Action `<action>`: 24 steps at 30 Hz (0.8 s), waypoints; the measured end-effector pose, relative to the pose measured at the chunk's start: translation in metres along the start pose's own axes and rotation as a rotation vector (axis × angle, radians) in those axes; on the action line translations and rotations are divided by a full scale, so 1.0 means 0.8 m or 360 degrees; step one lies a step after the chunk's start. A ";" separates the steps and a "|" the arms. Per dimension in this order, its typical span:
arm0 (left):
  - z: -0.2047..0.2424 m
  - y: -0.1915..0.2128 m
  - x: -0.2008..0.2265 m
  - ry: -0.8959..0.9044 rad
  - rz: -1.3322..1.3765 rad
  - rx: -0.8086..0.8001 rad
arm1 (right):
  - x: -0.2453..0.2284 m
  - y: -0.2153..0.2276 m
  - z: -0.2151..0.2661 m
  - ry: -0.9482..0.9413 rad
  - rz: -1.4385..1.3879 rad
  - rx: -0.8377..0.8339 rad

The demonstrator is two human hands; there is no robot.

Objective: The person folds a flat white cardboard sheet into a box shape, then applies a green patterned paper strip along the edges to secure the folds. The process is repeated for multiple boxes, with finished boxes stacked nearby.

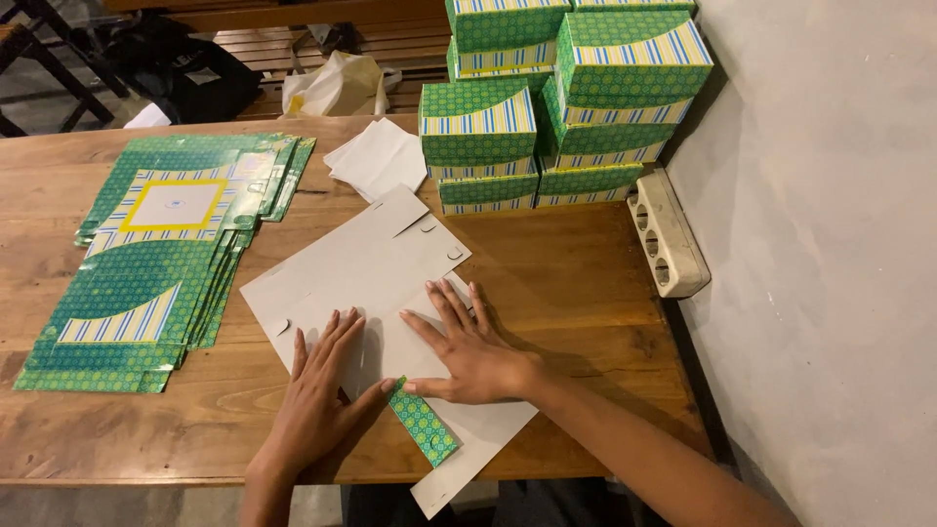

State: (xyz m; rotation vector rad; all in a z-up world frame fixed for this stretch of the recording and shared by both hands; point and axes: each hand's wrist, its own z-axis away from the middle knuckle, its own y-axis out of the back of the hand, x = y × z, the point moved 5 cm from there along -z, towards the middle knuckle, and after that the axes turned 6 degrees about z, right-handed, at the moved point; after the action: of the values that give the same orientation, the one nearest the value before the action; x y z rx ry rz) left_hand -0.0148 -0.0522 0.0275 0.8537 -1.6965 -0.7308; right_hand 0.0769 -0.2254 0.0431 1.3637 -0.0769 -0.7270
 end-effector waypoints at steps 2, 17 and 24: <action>-0.003 0.003 0.012 0.0020 0.0023 0.0001 | 0.003 -0.001 0.000 0.0002 -0.0010 0.0012; 0.002 -0.002 0.034 0.0009 -0.0113 -0.0159 | -0.004 0.002 0.002 -0.0046 -0.0004 -0.0078; 0.008 -0.024 0.036 0.0033 -0.0312 -0.0111 | 0.002 -0.004 -0.002 -0.0005 0.0038 -0.0015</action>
State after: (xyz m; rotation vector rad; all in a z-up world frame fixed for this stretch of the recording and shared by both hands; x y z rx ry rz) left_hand -0.0226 -0.0866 0.0257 0.9846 -1.5740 -0.9050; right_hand 0.0772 -0.2251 0.0393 1.3508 -0.0917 -0.7089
